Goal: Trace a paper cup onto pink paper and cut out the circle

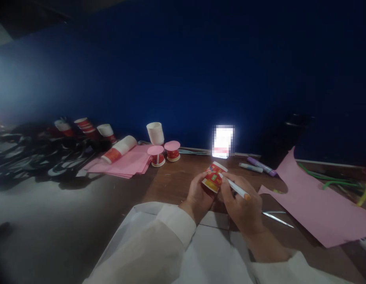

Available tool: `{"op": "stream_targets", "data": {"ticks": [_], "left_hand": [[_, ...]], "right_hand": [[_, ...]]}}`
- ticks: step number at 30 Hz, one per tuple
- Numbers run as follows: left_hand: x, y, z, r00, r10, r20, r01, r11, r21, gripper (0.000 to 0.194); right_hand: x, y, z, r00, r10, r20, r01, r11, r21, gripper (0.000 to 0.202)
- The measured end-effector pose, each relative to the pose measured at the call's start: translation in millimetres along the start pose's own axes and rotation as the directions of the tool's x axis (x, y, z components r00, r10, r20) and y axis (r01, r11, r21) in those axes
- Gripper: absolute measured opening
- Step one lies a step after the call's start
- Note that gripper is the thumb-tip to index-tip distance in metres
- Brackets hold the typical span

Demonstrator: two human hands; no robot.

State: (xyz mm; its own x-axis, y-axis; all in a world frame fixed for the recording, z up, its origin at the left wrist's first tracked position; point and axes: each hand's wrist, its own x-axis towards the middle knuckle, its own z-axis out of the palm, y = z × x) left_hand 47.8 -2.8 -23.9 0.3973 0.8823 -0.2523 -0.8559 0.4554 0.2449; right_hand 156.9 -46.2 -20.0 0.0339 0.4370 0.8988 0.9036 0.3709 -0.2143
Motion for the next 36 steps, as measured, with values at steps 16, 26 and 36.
{"op": "stream_targets", "data": {"ticks": [16,26,36], "left_hand": [[3.3,-1.6,-1.8,0.999,-0.002,-0.05,0.004,0.999,0.036,0.015],[3.2,-2.5,-3.8,0.997,-0.043,-0.057,0.047,0.996,0.078,0.016],[2.2,-3.0,-1.0,0.995,-0.048,-0.085,0.055,0.995,0.08,0.015]], "right_hand": [[4.4,-1.1,-5.7,0.992,0.125,-0.024,-0.124,0.992,0.026,0.02],[7.2,-3.3,-5.0,0.999,0.049,-0.013,-0.049,0.999,0.003,0.02],[5.5,-1.5,-4.0,0.999,0.039,0.002,-0.039,0.999,-0.003,0.02]]}}
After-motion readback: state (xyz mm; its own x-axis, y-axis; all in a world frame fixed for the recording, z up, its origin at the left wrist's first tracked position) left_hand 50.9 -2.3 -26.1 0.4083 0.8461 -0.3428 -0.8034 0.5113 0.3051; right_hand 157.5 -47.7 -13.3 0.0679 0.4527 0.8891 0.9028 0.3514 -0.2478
